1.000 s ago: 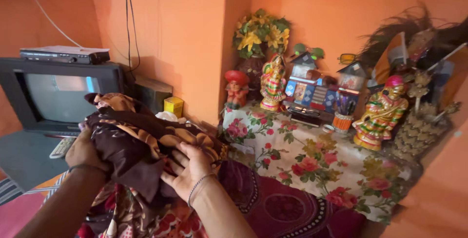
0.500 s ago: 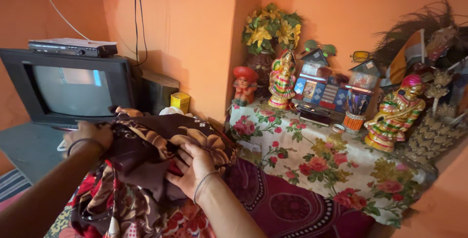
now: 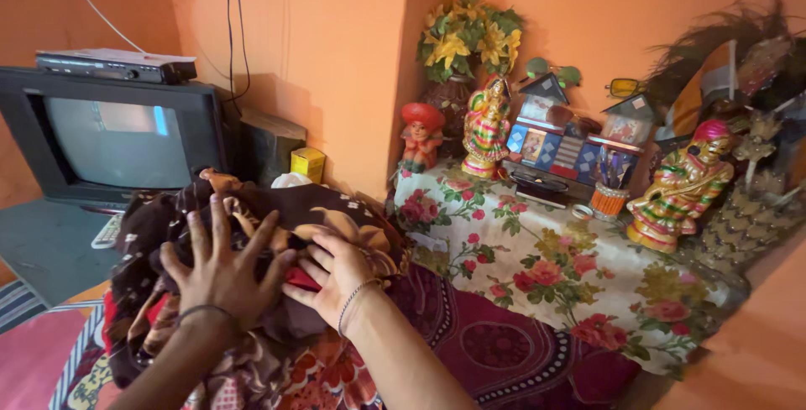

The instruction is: The person folds a floral patterned bedsheet on a bed, smoothing it out and folding it into a compact bundle. They then pick up a colorful pillow, fold it, and place it on a nearby table. Finally, they fold a second floral patterned cloth and place it on the table as well.

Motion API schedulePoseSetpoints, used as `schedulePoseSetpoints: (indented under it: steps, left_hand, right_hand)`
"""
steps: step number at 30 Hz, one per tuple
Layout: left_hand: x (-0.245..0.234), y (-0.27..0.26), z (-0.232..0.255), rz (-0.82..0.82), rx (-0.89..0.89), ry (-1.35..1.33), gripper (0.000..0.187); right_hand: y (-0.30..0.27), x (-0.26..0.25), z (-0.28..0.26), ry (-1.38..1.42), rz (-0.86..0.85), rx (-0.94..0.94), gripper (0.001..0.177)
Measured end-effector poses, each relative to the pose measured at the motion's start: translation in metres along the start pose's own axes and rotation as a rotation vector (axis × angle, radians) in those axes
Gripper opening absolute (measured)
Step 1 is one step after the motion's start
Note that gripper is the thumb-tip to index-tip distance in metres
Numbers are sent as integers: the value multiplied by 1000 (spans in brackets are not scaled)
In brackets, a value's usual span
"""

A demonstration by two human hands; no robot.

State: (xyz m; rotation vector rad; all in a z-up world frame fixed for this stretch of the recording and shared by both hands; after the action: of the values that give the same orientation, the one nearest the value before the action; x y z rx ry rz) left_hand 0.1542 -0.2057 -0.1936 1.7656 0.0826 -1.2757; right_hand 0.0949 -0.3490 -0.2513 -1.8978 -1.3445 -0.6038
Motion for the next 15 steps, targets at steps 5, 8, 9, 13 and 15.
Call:
schedulePoseSetpoints:
  steps: [5, 8, 9, 13, 15]
  left_hand:
    - [45, 5, -42, -168, -89, 16, 70]
    - [67, 6, -58, -279, -132, 59, 69]
    - [73, 6, -61, -299, -138, 73, 69]
    - [87, 2, -67, -297, -149, 106, 69]
    - [87, 1, -68, -285, -139, 98, 69]
  right_hand:
    - [-4, 17, 2, -129, 7, -93, 50]
    - [-4, 30, 8, -261, -1, -200, 47]
    - [-4, 35, 8, -307, 4, -239, 46]
    - [-45, 55, 5, -915, 265, -987, 44]
    - [-74, 57, 7, -1258, 406, -1236, 49]
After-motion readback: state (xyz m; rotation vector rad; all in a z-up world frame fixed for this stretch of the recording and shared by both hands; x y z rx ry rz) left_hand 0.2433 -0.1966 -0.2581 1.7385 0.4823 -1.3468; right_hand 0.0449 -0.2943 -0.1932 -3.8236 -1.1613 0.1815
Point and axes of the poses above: each hand's wrist, its own y-axis towards the middle knuckle, its own x-axis out of the palm, z = x × y, the point moved 4 cm from there along y, towards the middle knuckle, and after that the axes turned 8 degrees about x, right-handed, at the moved point
